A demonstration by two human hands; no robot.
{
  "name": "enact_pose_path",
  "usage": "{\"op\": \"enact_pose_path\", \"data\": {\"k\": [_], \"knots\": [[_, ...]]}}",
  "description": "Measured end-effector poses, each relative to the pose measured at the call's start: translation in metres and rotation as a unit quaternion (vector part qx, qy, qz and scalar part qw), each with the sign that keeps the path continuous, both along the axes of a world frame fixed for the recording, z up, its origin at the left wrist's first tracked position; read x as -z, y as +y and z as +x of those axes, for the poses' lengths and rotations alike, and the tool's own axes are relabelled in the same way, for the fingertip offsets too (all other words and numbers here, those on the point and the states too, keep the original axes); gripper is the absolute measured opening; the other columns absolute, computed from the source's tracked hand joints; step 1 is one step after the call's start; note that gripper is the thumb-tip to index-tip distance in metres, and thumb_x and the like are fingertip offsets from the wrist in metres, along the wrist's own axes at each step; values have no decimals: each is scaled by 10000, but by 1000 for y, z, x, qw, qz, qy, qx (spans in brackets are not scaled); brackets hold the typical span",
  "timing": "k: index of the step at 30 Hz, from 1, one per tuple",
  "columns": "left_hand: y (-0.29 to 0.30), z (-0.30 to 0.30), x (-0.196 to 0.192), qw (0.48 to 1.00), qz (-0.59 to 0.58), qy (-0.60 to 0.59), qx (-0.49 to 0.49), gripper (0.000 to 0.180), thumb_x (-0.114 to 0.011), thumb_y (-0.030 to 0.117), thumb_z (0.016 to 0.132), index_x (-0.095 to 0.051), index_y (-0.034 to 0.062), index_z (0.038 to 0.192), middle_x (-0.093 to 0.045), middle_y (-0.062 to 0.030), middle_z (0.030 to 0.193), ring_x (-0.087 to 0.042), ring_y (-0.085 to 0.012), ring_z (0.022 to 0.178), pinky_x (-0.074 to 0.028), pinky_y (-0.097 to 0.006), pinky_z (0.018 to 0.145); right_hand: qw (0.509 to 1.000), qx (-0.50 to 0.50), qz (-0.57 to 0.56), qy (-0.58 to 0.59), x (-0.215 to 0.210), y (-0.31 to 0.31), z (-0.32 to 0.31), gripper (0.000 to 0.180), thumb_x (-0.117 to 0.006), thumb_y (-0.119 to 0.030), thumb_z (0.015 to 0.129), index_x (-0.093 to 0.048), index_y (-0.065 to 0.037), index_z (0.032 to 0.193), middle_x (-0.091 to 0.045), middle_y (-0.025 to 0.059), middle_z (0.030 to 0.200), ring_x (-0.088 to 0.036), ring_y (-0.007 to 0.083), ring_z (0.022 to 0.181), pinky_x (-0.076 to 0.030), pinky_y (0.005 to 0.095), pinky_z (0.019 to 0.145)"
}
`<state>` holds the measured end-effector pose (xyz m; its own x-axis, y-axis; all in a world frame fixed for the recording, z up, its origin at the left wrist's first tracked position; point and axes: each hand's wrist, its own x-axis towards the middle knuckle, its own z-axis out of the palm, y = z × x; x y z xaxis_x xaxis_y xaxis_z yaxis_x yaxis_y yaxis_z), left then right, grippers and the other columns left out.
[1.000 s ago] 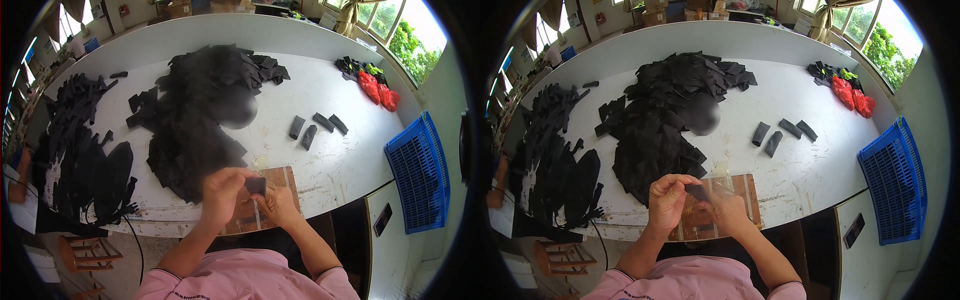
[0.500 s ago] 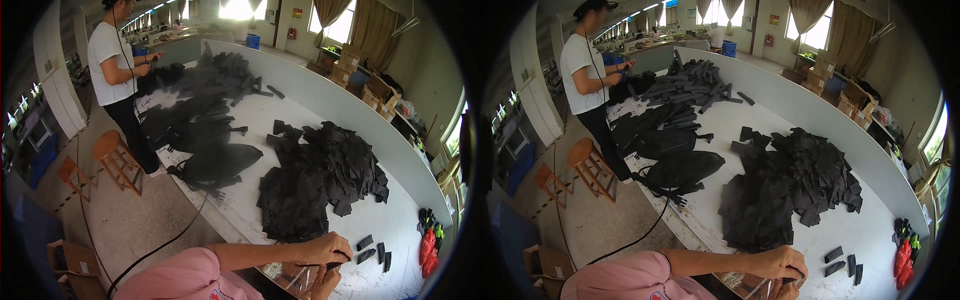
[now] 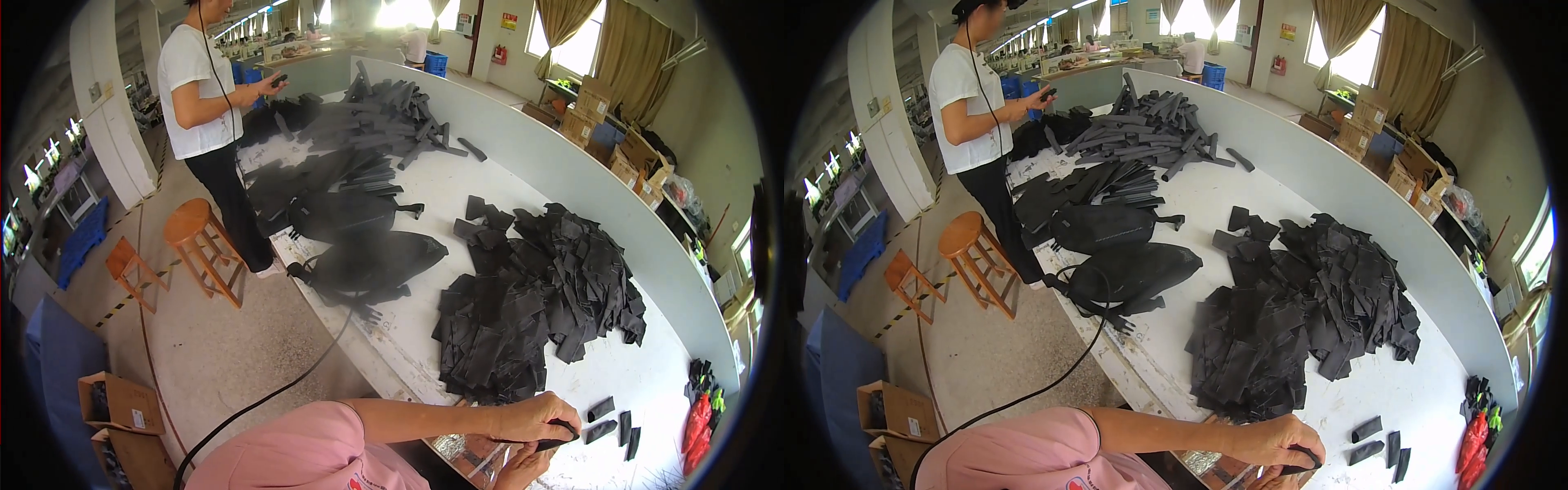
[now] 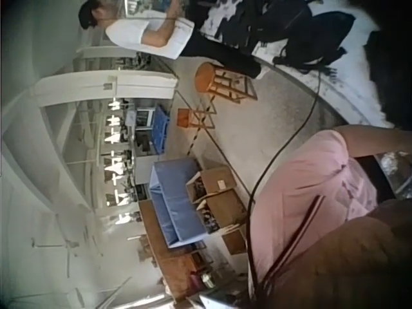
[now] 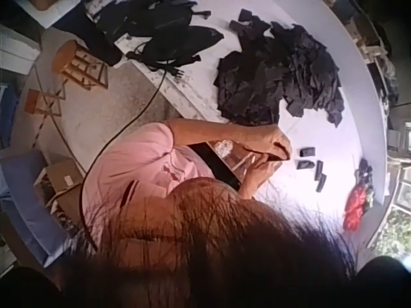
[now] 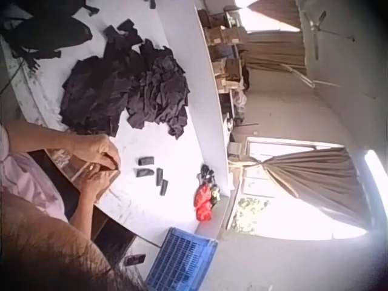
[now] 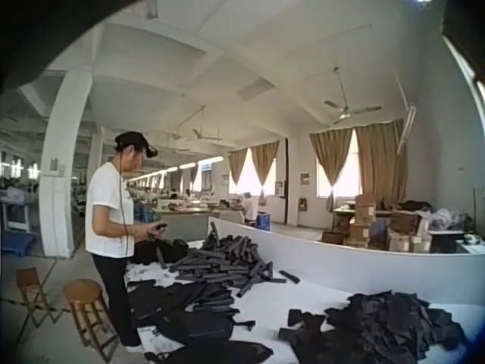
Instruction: Applying reinforcement strips to black material cutouts at a factory workbench.
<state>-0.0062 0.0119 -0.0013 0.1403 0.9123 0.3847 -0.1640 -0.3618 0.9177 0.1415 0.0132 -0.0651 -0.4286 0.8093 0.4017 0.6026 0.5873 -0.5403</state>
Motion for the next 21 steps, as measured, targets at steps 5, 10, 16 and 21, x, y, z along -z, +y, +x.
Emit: {"op": "enact_pose_path", "data": {"k": [5, 10, 16, 21], "knots": [[-5, 8, -4, 991, 106, 18, -85, 262, -598, 60, 752, -543, -27, 993, -604, -112, 842, -561, -130, 700, -447, -237, 620, 991, -27, 127, -9, -4, -1, 3, 284, -449, -208, 863, -557, 54, 870, -581, 190, 703, -552, 345, 649, -431, 373, 565], [-24, -10, 10, 982, 20, 54, -180, 288, -566, 109, 790, -503, 0, 1049, -569, -101, 865, -581, -151, 762, -466, -249, 644, 977, 92, 89, 173, -50, 1, -2, 544, -286, -379, 902, -536, 34, 650, -475, 73, 499, -452, 164, 467, -340, 292, 435], [-52, -59, 83, 909, -92, 193, -358, 156, -566, 13, 737, -559, -1, 891, -568, -127, 786, -578, -212, 645, -452, -272, 557, 933, 261, 53, 241, -44, -36, 42, 550, -311, -421, 898, -439, -37, 526, -367, -4, 430, -334, 73, 392, -217, 209, 398], [-24, -110, 98, 784, 8, 347, -515, 130, -539, -28, 736, -554, -6, 864, -536, -109, 700, -524, -226, 560, -423, -299, 519, 888, 375, -197, 179, 73, -126, 112, 399, -421, -284, 879, -502, 4, 615, -444, 10, 480, -405, 76, 401, -268, 206, 369]]}}
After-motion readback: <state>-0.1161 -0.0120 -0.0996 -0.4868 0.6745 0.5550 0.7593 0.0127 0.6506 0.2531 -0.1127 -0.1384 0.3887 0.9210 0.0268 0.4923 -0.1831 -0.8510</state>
